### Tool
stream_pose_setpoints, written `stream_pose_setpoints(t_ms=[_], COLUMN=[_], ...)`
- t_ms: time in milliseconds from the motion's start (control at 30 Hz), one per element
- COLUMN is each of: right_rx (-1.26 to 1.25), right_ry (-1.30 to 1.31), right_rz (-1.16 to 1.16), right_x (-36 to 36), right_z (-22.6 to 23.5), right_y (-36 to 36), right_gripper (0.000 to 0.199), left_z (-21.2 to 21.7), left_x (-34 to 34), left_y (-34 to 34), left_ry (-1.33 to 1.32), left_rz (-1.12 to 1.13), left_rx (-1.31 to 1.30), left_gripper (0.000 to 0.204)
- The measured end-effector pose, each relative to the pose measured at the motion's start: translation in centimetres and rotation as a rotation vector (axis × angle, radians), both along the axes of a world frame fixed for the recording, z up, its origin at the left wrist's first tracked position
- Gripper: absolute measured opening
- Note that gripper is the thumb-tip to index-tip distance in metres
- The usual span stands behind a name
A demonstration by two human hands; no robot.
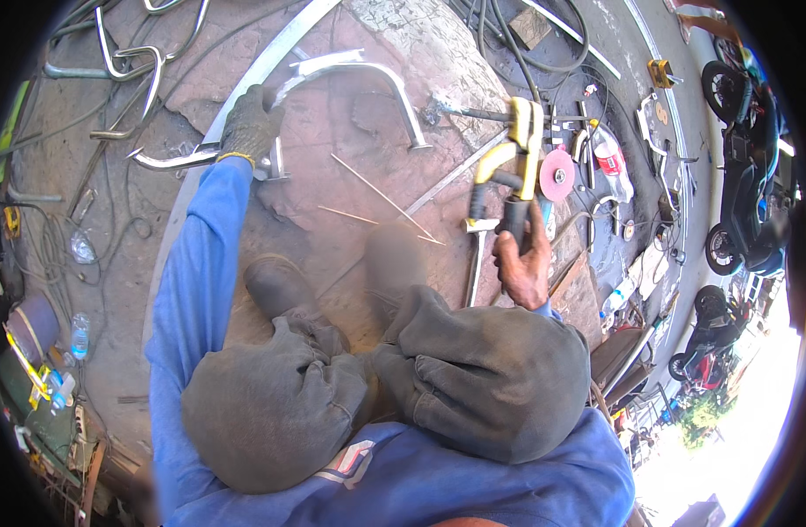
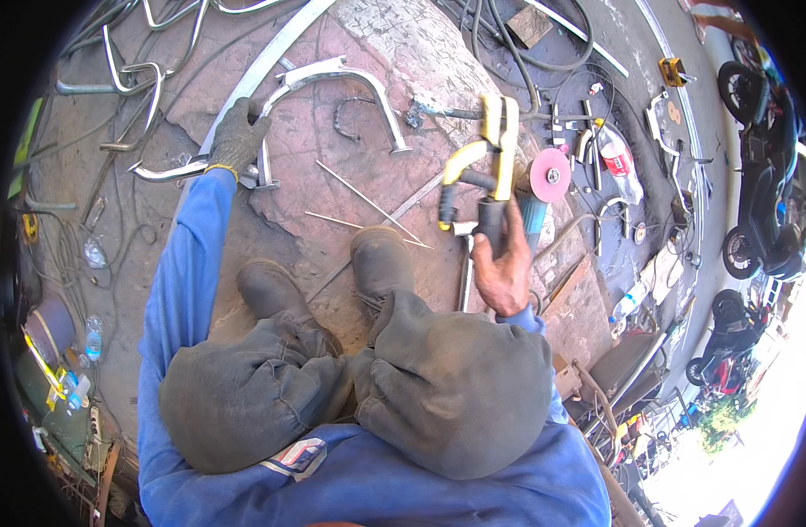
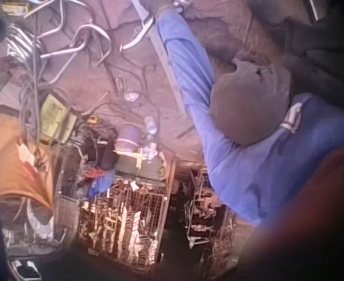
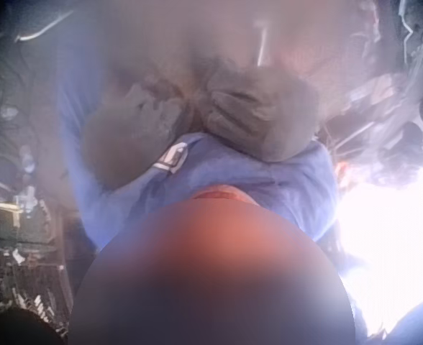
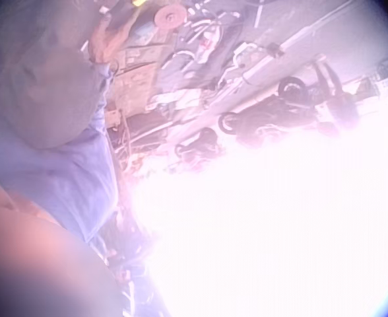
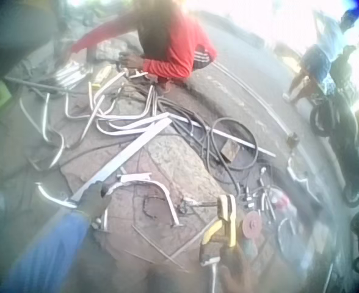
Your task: The person sits on the floor and uses an angle grinder to cut and smooth curved metal pieces. They then use a hammer to shape the metal on a vise and a welding torch to join the pieces together.
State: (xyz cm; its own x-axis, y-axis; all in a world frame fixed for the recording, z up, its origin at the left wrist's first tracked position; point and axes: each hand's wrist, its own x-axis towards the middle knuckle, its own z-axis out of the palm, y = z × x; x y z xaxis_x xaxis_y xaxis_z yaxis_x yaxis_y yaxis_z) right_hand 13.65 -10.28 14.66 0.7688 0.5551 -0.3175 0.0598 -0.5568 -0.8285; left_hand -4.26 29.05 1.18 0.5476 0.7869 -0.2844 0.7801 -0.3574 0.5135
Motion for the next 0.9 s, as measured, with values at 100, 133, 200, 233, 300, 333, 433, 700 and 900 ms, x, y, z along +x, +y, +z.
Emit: stream_pose_setpoints(t_ms=[100,133,200,233,300,333,433,700,900], right_rx=[0.000,-0.059,-0.077,-0.187,-0.248,-0.285,-0.360,-0.357,-0.127], right_ry=[-0.019,-0.070,-0.319,-0.400,-0.557,-0.567,-0.537,-0.690,-0.740], right_rz=[-0.032,-0.065,0.036,0.043,0.102,0.138,0.348,0.226,0.018], right_x=[0.2,0.8,3.5,5.2,8.5,10.0,12.7,14.3,14.7], right_z=[-2.1,-3.2,-5.2,-6.2,-7.8,-8.7,-10.8,-11.1,-8.3], right_y=[2.0,3.0,5.4,6.8,9.2,10.3,11.6,11.9,15.0], right_gripper=[0.062,0.062,0.055,0.046,0.045,0.047,0.050,0.044,0.043], left_z=[-0.6,-0.8,-1.1,-1.1,-1.1,-1.1,-1.0,-1.2,-1.5], left_x=[-0.2,-0.3,-0.4,-0.4,-0.3,-0.3,-0.3,-0.8,-0.7], left_y=[0.1,0.1,0.0,0.0,0.1,0.1,0.0,-0.3,-0.2], left_ry=[-0.017,-0.016,0.003,-0.002,0.009,0.001,-0.034,-0.079,-0.094], left_rz=[-0.018,-0.022,-0.010,-0.009,-0.002,0.007,0.006,0.022,0.021], left_rx=[0.008,0.008,0.018,0.024,0.023,0.014,0.000,0.056,0.033], left_gripper=[0.036,0.036,0.036,0.035,0.035,0.035,0.032,0.030,0.029])
